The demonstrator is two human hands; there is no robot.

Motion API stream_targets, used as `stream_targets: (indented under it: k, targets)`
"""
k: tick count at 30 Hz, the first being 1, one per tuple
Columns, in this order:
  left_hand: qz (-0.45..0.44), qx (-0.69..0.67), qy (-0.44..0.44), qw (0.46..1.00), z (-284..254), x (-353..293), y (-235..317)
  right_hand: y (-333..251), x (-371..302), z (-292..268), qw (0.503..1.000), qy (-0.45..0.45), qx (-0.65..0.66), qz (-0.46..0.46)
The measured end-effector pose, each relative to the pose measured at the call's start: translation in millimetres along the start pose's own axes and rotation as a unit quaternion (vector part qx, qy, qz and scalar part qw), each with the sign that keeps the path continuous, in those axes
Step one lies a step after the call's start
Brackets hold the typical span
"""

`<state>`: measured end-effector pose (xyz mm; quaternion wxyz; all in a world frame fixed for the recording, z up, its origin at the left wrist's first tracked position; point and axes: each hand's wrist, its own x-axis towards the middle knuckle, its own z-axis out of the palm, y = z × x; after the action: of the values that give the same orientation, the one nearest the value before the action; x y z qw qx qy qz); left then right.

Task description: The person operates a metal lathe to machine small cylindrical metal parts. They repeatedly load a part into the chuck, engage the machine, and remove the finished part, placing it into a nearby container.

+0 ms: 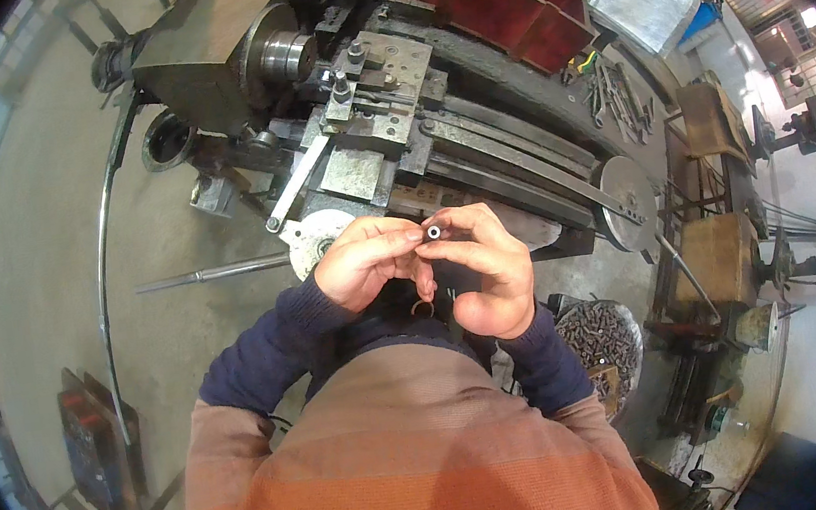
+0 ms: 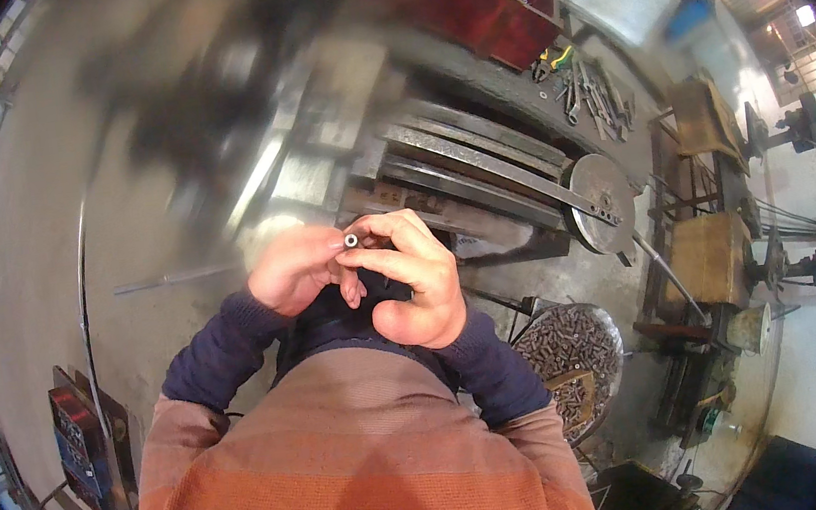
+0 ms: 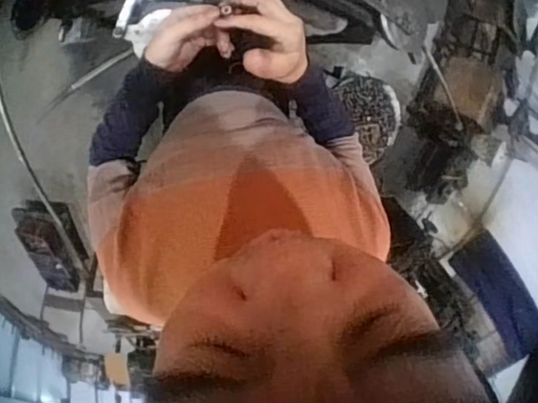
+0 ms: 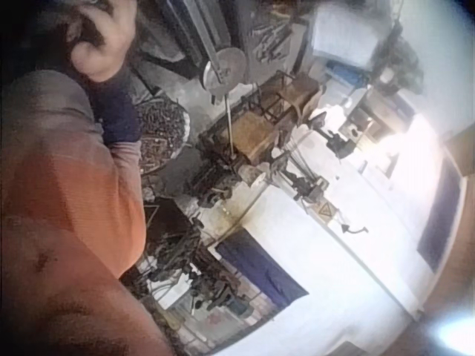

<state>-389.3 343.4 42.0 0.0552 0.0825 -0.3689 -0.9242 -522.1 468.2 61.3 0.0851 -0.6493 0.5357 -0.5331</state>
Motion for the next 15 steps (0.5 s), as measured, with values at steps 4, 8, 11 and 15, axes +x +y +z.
stream_targets:
  k: [4,8,11,15]
  targets:
    - [-0.003,-0.001,0.009,1.0,-0.8,0.3,-1.2,2.7,-1.1,0.8,1.0,-0.001,0.023,0.017]
    - [-0.012,-0.003,0.015,1.0,-2.5,-0.6,-2.5,4.9,-3.3,0.5,0.997,-0.007,0.064,0.042]
    - [-0.019,0.018,0.015,1.0,-5.2,-2.0,-2.3,-2.8,0.9,0.9,0.993,0.001,0.084,0.086]
    - [-0.008,0.084,0.03,0.996,-6.3,-4.5,-0.3,1.2,3.7,-3.0,0.998,-0.01,0.033,0.05]
